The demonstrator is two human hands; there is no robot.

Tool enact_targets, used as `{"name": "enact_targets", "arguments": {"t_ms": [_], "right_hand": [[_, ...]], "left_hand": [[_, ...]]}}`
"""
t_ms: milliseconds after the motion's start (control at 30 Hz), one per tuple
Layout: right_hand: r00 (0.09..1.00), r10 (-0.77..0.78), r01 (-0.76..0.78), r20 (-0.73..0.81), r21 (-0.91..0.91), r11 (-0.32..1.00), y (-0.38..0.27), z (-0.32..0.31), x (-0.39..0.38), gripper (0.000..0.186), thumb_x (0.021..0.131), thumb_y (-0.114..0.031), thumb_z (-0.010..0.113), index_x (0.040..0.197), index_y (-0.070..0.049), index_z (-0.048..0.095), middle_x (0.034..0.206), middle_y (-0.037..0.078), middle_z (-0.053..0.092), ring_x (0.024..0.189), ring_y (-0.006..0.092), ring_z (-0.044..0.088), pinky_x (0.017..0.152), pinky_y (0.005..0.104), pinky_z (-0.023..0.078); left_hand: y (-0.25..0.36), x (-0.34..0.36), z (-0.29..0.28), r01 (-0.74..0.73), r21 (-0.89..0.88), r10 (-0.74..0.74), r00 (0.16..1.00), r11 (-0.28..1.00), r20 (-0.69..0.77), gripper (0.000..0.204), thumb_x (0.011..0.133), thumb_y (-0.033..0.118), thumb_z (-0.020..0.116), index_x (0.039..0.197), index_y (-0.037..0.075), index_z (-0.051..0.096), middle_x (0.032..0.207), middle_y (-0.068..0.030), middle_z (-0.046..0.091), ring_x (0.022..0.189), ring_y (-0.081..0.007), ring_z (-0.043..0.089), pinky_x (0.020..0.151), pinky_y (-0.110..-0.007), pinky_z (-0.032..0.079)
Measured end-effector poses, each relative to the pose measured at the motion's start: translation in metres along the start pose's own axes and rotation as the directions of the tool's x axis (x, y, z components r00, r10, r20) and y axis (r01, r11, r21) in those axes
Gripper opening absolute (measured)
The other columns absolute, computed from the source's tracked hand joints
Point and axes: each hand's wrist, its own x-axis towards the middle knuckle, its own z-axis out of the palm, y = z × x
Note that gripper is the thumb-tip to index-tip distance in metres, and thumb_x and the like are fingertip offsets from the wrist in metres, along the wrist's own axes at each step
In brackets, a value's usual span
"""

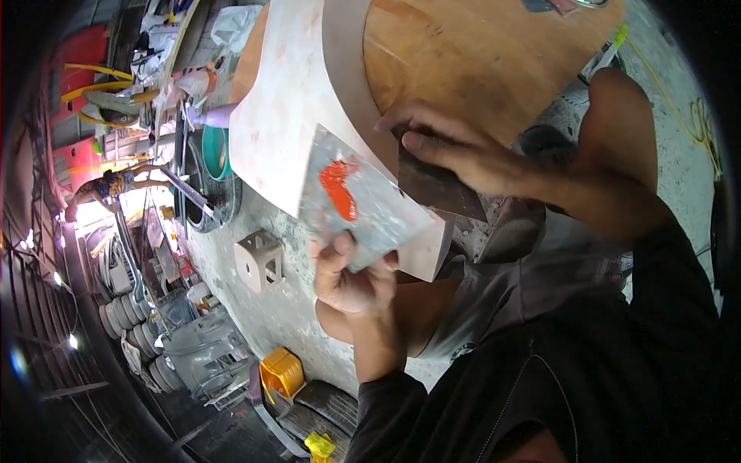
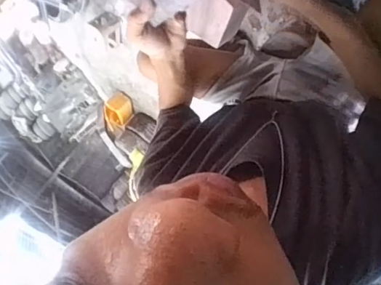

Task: Applying body filler to a car component.

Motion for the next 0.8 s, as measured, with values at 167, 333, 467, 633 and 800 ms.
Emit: {"name": "enact_targets", "arguments": {"t_ms": [167, 333, 467, 633, 800], "right_hand": [[0.97, -0.107, 0.046, -0.218, -0.266, 0.963, -0.003, -0.034, 0.006, 0.038, 0.101, -0.021, 0.058, 0.135, -0.007, 0.052, 0.103, -0.002, 0.058, 0.095, 0.0094, 0.052, 0.087, 0.0281, 0.044], [0.849, -0.528, 0.377, -0.011, -0.687, 0.621, -0.03, -0.043, 0.011, 0.029, 0.091, -0.013, 0.07, 0.114, -0.001, 0.057, 0.101, 0.011, 0.061, 0.09, 0.0183, 0.062, 0.078, 0.03, 0.048], [0.853, -0.521, 0.362, 0.03, -0.752, 0.55, -0.035, -0.033, 0.01, 0.029, 0.09, -0.014, 0.071, 0.112, -0.002, 0.057, 0.097, 0.012, 0.062, 0.087, 0.0223, 0.063, 0.075, 0.0309, 0.048], [0.897, -0.434, 0.318, 0.085, -0.805, 0.5, -0.053, -0.024, 0.016, 0.026, 0.087, -0.014, 0.074, 0.104, -0.004, 0.058, 0.087, 0.011, 0.061, 0.078, 0.0245, 0.063, 0.07, 0.0323, 0.049], [0.877, -0.454, 0.371, 0.157, -0.822, 0.432, -0.047, -0.025, 0.017, 0.027, 0.085, -0.017, 0.076, 0.101, -0.005, 0.058, 0.084, 0.009, 0.059, 0.074, 0.0244, 0.061, 0.066, 0.0342, 0.048]], "left_hand": [[0.023, 0.012, -0.021, -0.269, 0.272, 0.311, 0.943, 0.924, -0.121, 0.047, 0.088, -0.001, 0.058, 0.133, 0.0, 0.044, 0.123, -0.0181, 0.059, 0.101, -0.031, 0.067, 0.064, -0.039, 0.064], [0.024, 0.011, -0.033, -0.201, 0.355, 0.227, 0.973, 0.913, -0.033, 0.029, 0.098, 0.003, 0.054, 0.124, 0.009, 0.042, 0.12, -0.0163, 0.058, 0.103, -0.0287, 0.066, 0.074, -0.05, 0.065], [0.014, 0.009, -0.032, -0.23, 0.482, 0.251, 0.968, 0.846, 0.021, 0.031, 0.1, 0.006, 0.052, 0.13, 0.008, 0.043, 0.123, -0.0155, 0.058, 0.106, -0.0258, 0.065, 0.074, -0.05, 0.065], [0.005, 0.013, -0.023, -0.219, 0.57, 0.259, 0.966, 0.792, 0.011, 0.025, 0.099, 0.005, 0.053, 0.122, 0.009, 0.044, 0.122, -0.0153, 0.058, 0.101, -0.0245, 0.066, 0.071, -0.049, 0.065], [-0.002, 0.018, -0.034, -0.287, 0.667, 0.332, 0.941, 0.688, 0.062, 0.019, 0.099, 0.006, 0.055, 0.112, 0.01, 0.041, 0.115, -0.0147, 0.06, 0.096, -0.0233, 0.066, 0.067, -0.047, 0.066]]}}
